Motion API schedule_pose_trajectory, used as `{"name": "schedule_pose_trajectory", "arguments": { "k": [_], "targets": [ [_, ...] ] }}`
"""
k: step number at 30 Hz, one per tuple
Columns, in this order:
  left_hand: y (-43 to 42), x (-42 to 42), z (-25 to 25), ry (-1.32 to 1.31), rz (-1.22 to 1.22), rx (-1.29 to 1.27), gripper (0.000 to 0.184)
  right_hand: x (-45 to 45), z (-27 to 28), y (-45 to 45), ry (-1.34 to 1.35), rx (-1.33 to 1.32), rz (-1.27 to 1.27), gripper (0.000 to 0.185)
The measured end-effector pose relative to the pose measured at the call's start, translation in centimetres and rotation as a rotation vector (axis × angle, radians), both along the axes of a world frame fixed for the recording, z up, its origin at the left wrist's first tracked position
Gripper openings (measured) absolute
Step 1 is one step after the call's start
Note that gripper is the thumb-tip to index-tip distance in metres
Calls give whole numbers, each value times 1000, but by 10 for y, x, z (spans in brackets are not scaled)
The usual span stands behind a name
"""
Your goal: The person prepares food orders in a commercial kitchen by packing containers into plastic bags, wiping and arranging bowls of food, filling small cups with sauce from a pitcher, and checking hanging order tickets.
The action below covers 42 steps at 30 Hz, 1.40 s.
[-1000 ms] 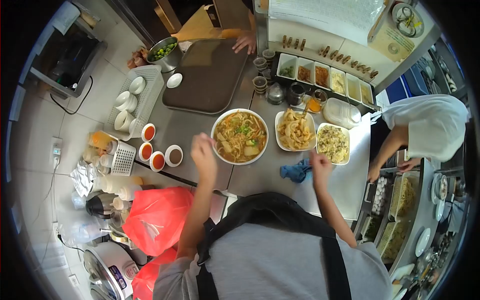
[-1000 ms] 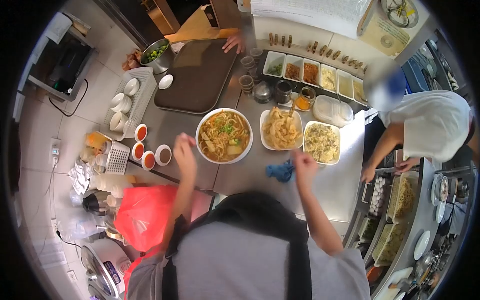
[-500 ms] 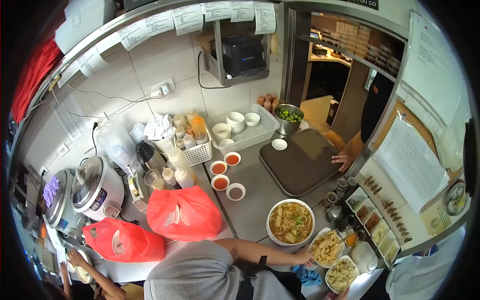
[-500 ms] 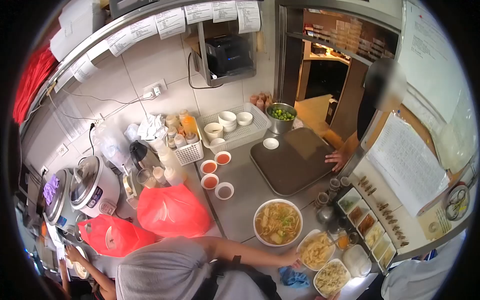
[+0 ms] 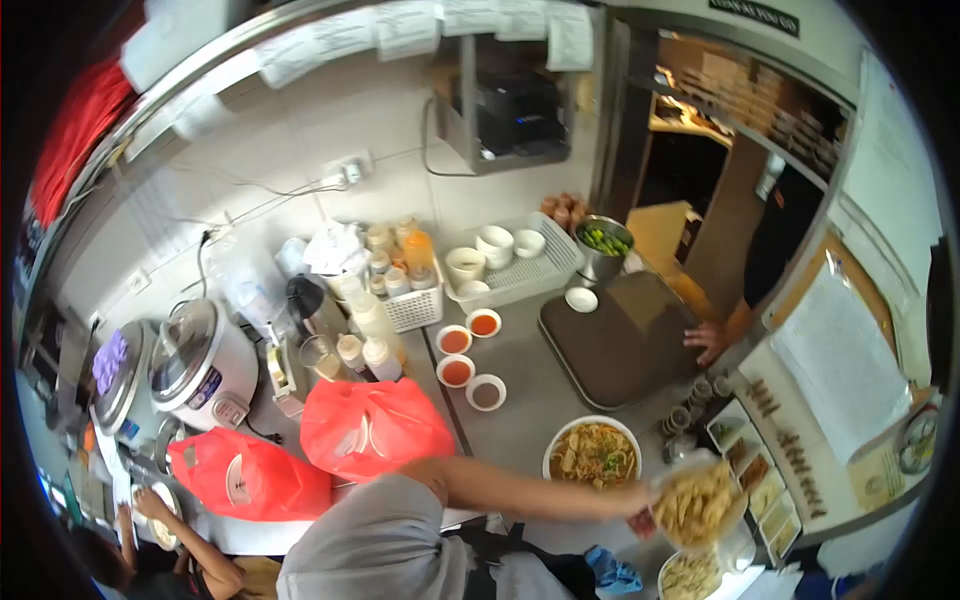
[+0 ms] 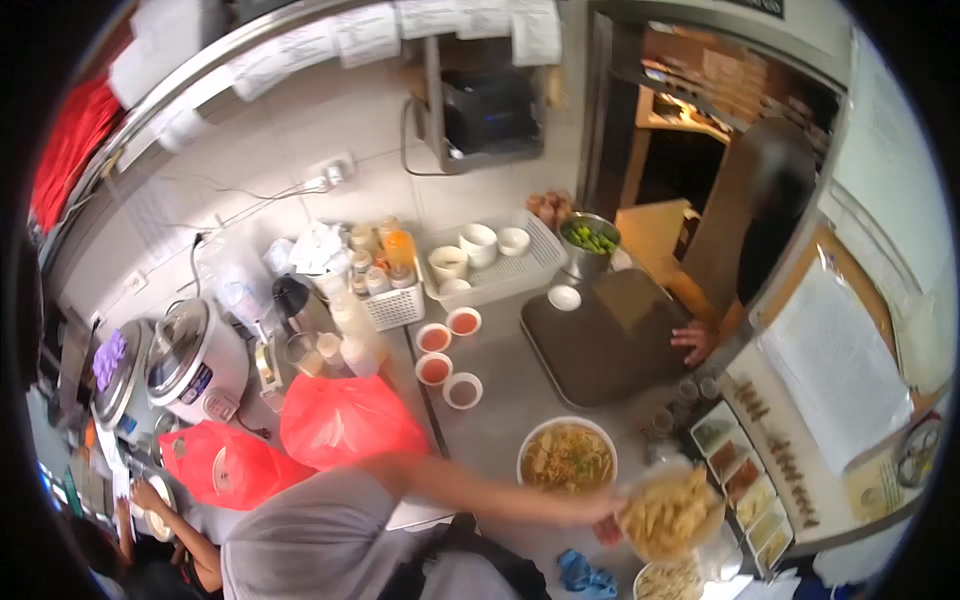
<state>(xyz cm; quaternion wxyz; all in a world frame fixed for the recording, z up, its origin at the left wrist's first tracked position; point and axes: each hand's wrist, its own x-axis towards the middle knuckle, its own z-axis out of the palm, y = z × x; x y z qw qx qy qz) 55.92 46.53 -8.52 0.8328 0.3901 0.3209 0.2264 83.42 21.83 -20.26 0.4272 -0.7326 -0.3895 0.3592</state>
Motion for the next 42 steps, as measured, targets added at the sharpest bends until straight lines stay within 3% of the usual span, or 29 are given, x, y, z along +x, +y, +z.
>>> {"name": "schedule_pose_trajectory", "arguments": {
  "k": [1, 2, 3, 4, 5, 7, 12, 16, 18, 23, 27, 29, 31, 32, 33, 34, 35, 37, 38, 39, 41, 42],
  "targets": [
    [33, -5, -21, -3, -120, 104, 44, 9, 5, -6, -357, -57, 91, 78],
    [55, -28, 6, 17, -103, 214, 47, 0, 30, 6, 74, 63, -70, 66],
    [80, -35, 9, 66, -48, 0, 46, -11, 58, 30, 488, 207, -261, 59],
    [108, -53, 11, 14, -46, 149, 44, -12, 78, 39, 386, 197, -242, 55],
    [130, -66, 47, 148, -8, 153, 44, -14, 101, 55, 423, 184, -174, 52],
    [196, -82, 32, 247, 8, 48, 41, -22, 140, 99, 415, 95, -81, 54],
    [339, -109, -38, 367, 209, 208, 39, -68, 164, 246, 667, 85, 38, 42],
    [417, -119, -80, 428, 294, 211, 42, -115, 132, 369, 774, 5, 168, 35],
    [443, -127, -93, 452, 283, 221, 44, -126, 87, 425, 881, -23, 217, 34],
    [495, -144, -131, 393, 132, 250, 44, -160, 19, 517, 804, 10, 41, 38],
    [488, -136, -114, 685, 245, 417, 42, -147, -28, 550, 861, 126, 208, 46],
    [484, -147, -114, 1133, 186, 846, 45, -138, -34, 555, 947, 143, 258, 56],
    [458, -132, -101, 1305, 424, 1114, 48, -149, 11, 528, 709, -59, 146, 57],
    [467, -144, -121, 1009, 497, 1113, 48, -147, 38, 511, 595, -157, 76, 58],
    [440, -139, -92, 904, 483, 1025, 42, -140, 51, 486, 451, -11, 154, 48],
    [430, -146, -96, 568, 470, 793, 38, -134, 63, 458, 296, 121, 238, 39],
    [400, -141, -77, 524, 500, 707, 35, -120, 84, 433, 196, 124, 221, 24],
    [339, -137, -29, 467, 567, 550, 33, -79, 106, 382, 54, 241, -3, 11],
    [314, -137, -19, 450, 609, 481, 33, -48, 123, 356, -165, 256, -117, 18],
    [291, -138, -23, 397, 626, 481, 33, 8, 94, 338, -435, 364, -323, 29],
    [244, -134, -36, 373, 650, 435, 37, 87, 120, 283, -483, 107, -662, 38],
    [220, -129, -44, 397, 659, 388, 39, 125, 119, 257, -583, 310, -691, 35]
  ]
}}
